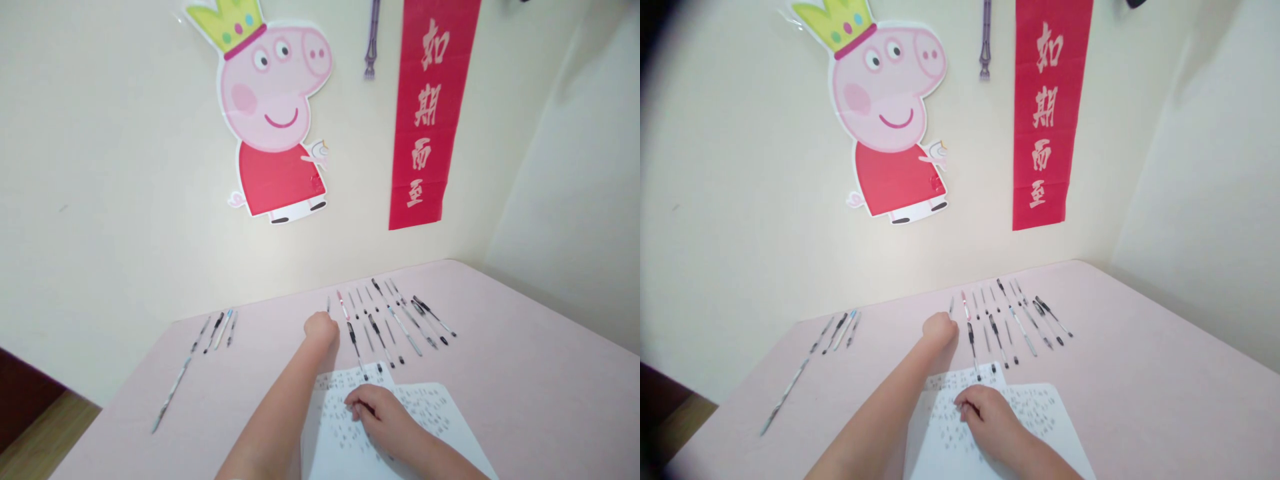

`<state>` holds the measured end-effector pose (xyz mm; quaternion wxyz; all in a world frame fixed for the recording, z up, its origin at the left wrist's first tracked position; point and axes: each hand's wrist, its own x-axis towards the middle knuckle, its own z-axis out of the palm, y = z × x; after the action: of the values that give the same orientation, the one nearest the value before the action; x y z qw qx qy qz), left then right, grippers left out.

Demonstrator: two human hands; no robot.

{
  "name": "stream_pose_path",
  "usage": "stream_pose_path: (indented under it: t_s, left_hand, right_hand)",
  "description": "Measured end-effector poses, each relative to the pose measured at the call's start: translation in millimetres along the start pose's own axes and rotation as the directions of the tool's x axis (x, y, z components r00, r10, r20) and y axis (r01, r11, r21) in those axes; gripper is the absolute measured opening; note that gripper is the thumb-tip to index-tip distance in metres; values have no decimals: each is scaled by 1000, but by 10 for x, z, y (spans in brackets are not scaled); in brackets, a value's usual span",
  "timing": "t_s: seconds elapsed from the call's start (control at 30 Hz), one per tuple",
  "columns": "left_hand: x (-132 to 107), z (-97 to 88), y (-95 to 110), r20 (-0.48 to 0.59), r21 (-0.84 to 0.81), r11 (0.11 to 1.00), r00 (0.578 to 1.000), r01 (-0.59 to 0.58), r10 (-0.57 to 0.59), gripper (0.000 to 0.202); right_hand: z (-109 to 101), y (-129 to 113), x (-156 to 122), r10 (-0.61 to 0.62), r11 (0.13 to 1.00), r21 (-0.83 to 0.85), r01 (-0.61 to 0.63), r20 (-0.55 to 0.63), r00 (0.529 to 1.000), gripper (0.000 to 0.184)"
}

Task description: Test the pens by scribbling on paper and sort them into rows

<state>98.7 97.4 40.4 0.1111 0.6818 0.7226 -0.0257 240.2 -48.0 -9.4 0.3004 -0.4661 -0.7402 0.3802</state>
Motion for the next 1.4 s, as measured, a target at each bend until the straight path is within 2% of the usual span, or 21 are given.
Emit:
stream_pose_path:
  t_s: [0.17, 0.3, 0.4, 0.47, 0.53, 0.63, 0.7, 0.83, 1.1, 1.27, 1.4]
  left_hand:
    - [-407, 75, -333, -136, 30, 999, 990, -27, 31, 33]
    - [-802, 129, -847, -195, 63, 998, 981, -6, 18, 28]
    - [-1054, 113, -1341, -230, 87, 991, 970, 101, -79, 26]
    - [-1209, 89, -1677, -226, 84, 973, 955, 217, -193, 28]
    - [-1356, 73, -1987, -216, 100, 957, 945, 271, -245, 29]
    - [-1544, 73, -2357, -203, 111, 925, 920, 362, -336, 33]
    - [-1630, 78, -2523, -187, 118, 907, 906, 404, -379, 34]
    - [-1693, 74, -2669, -170, 129, 891, 895, 434, -412, 35]
    - [-1620, 87, -2747, -177, 201, 885, 904, 421, -389, 35]
    - [-1597, 101, -2791, -179, 169, 870, 883, 463, -435, 33]
    - [-1610, 105, -2791, -183, 178, 863, 878, 473, -443, 39]
  right_hand:
    - [-16, -11, -2, -7, 1000, -7, 7, 12, 1000, 29]
    - [-20, -21, -12, 9, 1000, -5, -9, 22, 1000, 28]
    - [-19, -23, -18, 19, 1000, 9, -19, 29, 999, 27]
    - [-16, -21, -20, 24, 1000, 20, -24, 33, 999, 27]
    - [-14, -20, -21, 21, 999, 25, -22, 33, 999, 26]
    - [-16, -29, -22, 17, 1000, 25, -17, 36, 999, 26]
    - [-22, -40, -22, 18, 1000, 22, -20, 46, 999, 26]
    - [-28, -51, -20, 19, 1000, 22, -21, 52, 998, 27]
    - [-5, -18, -15, 8, 1000, 22, -9, 45, 999, 27]
    - [-17, -41, -11, 16, 1000, 14, -17, 46, 999, 26]
    - [-28, -63, -19, 21, 1000, 16, -22, 51, 998, 27]
